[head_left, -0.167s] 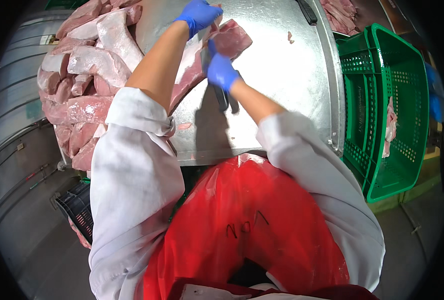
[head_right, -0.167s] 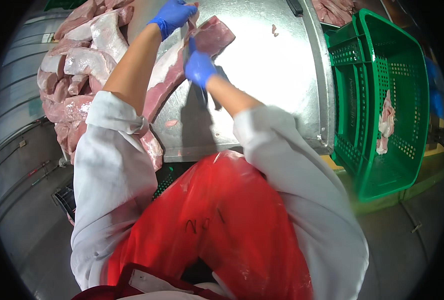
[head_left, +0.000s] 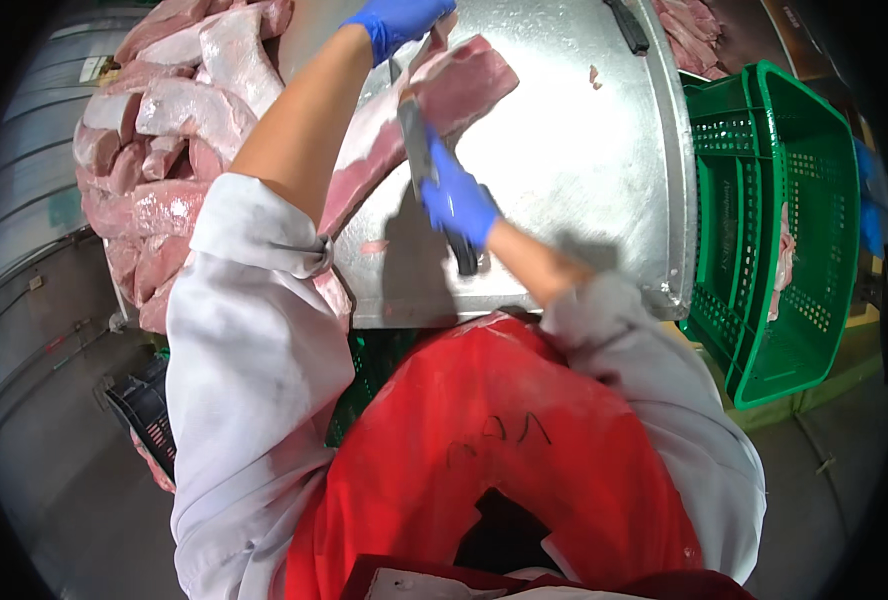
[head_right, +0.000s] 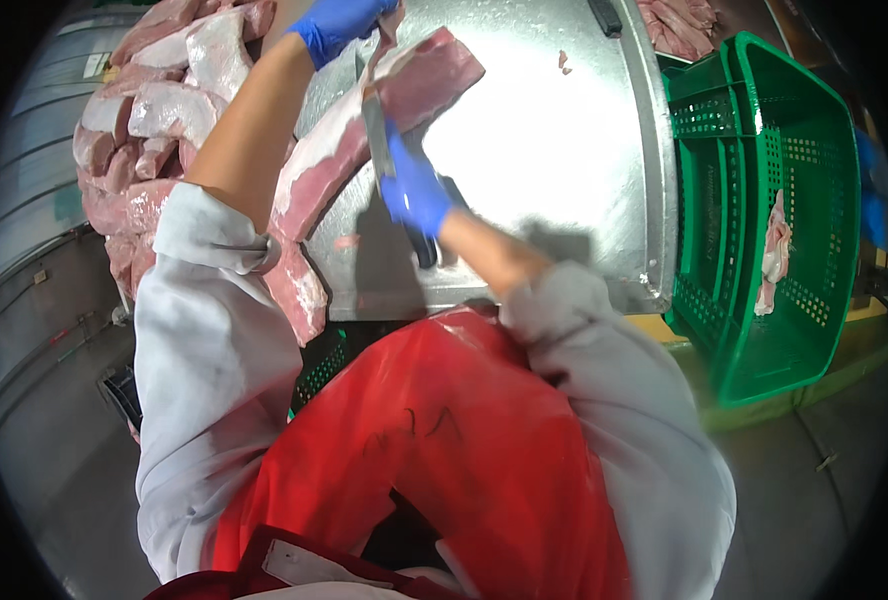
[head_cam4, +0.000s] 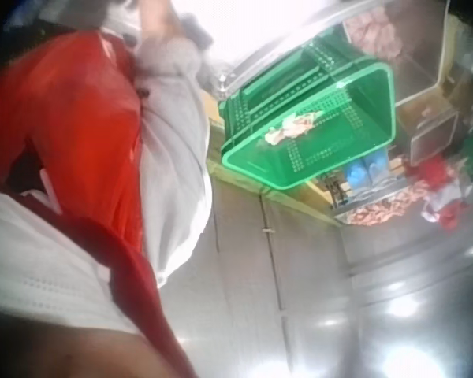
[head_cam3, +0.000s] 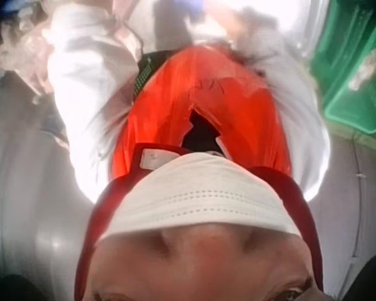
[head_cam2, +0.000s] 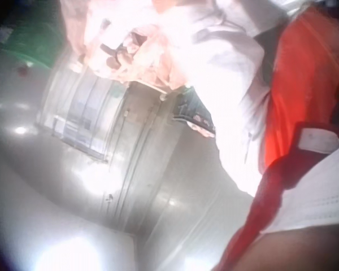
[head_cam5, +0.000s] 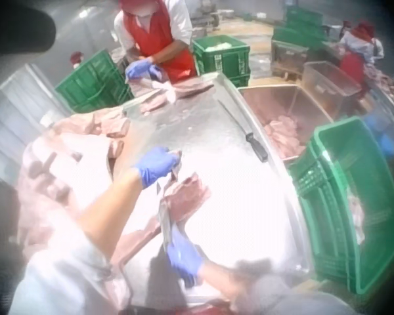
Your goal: The person transfers raw meat from a gray tray into a green basket, then uses a knife to trim fat and cut the meat into smaller pieces on a stainless steel table. Trimmed fat is placed into a green basket.
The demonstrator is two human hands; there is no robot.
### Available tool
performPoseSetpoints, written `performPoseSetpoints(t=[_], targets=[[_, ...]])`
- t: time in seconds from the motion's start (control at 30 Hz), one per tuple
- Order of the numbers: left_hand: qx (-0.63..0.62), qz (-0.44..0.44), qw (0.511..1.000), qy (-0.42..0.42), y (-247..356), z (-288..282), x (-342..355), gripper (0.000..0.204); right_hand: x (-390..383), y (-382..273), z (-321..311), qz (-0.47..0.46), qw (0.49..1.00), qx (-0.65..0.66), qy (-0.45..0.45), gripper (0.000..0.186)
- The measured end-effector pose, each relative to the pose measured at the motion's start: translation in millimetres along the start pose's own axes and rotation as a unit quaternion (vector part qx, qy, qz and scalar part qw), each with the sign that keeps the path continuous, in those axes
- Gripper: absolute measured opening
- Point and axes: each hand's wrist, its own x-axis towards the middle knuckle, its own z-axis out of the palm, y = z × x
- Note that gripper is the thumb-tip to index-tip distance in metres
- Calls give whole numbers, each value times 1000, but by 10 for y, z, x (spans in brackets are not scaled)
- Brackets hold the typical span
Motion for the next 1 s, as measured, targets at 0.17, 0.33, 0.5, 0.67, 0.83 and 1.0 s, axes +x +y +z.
performPoseSetpoints(t=[0.17,0.33,0.5,0.67,0.83,1.0], targets=[[-23,13,1000,16,127,-133,40,37,381,-101,85,52,996,-60,-33,81],[-76,43,996,-3,186,-253,-80,37,-126,-69,379,45,997,-38,-56,85],[20,52,998,32,240,-425,-169,36,376,48,841,-80,985,-150,-28,88],[-108,68,989,75,477,-573,-643,36,-275,-233,965,-13,996,-47,-78,87],[-168,121,974,89,799,-649,-1038,25,301,-33,1292,-143,936,-313,-72,69],[-298,64,947,104,1052,-932,-1559,20,-188,-214,1475,-99,993,-70,-5,87]])
